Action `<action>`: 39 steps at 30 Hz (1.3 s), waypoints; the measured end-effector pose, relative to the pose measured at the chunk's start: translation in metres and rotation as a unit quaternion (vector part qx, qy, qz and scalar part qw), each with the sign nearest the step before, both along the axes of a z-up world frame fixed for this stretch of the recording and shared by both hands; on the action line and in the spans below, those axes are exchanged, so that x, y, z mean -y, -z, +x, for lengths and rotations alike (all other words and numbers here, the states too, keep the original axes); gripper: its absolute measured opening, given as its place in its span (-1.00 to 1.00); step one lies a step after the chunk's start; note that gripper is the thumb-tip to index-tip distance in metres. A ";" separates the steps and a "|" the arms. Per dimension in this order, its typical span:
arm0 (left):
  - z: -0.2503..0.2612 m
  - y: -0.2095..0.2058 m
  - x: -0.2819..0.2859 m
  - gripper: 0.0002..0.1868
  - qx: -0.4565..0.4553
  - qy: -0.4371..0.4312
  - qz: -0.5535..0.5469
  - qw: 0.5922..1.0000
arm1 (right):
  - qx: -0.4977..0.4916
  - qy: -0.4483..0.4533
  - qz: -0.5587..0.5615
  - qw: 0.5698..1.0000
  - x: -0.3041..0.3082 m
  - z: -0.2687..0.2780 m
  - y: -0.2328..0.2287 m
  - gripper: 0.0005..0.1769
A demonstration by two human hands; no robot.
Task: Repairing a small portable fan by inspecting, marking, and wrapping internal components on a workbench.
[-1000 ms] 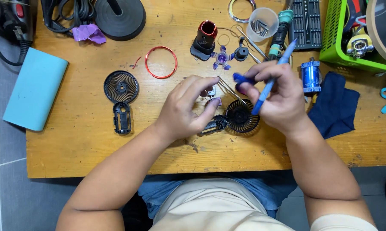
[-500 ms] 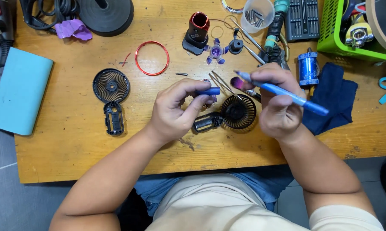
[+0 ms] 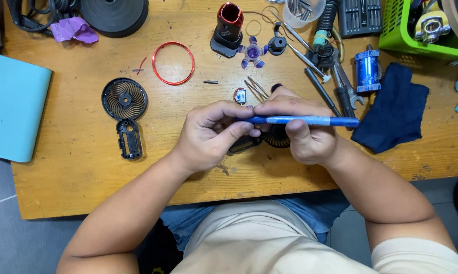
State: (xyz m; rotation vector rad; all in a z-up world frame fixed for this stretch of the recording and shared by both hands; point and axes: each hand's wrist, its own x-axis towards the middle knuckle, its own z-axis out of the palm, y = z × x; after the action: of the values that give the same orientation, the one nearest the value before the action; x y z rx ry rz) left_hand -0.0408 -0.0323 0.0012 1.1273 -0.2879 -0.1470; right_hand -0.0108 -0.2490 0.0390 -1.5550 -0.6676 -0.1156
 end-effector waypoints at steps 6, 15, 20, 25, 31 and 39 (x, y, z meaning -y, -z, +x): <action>-0.001 0.012 -0.005 -0.81 -0.101 0.093 -0.058 0.989 | 0.084 -0.061 -0.034 0.994 0.003 0.000 -0.015 -0.36; 0.027 -0.032 -0.034 -0.69 0.269 -0.149 0.459 0.834 | 0.145 0.077 -0.439 0.884 0.085 0.047 -0.018 -0.69; 0.033 -0.015 -0.038 -0.80 0.168 -0.010 0.600 0.782 | 0.139 0.050 -0.498 0.854 0.094 0.059 0.012 -0.50; 0.037 -0.011 -0.039 -0.76 0.099 0.115 0.604 0.783 | 0.171 0.064 -0.541 0.821 0.098 0.060 0.030 -0.35; 0.044 0.000 -0.035 -0.63 0.105 0.114 0.600 0.785 | 0.174 0.106 -0.563 0.801 0.082 0.040 -0.007 -0.60; 0.041 0.003 -0.018 -0.59 0.125 0.075 0.629 0.764 | -0.125 0.096 -0.698 0.699 0.068 -0.008 -0.032 -0.60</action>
State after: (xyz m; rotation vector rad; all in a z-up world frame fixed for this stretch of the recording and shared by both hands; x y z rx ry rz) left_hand -0.0001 -0.0144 -0.0021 2.4898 -0.5471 -0.3614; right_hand -0.0186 -0.3165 0.0707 -3.0408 -0.2898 0.6006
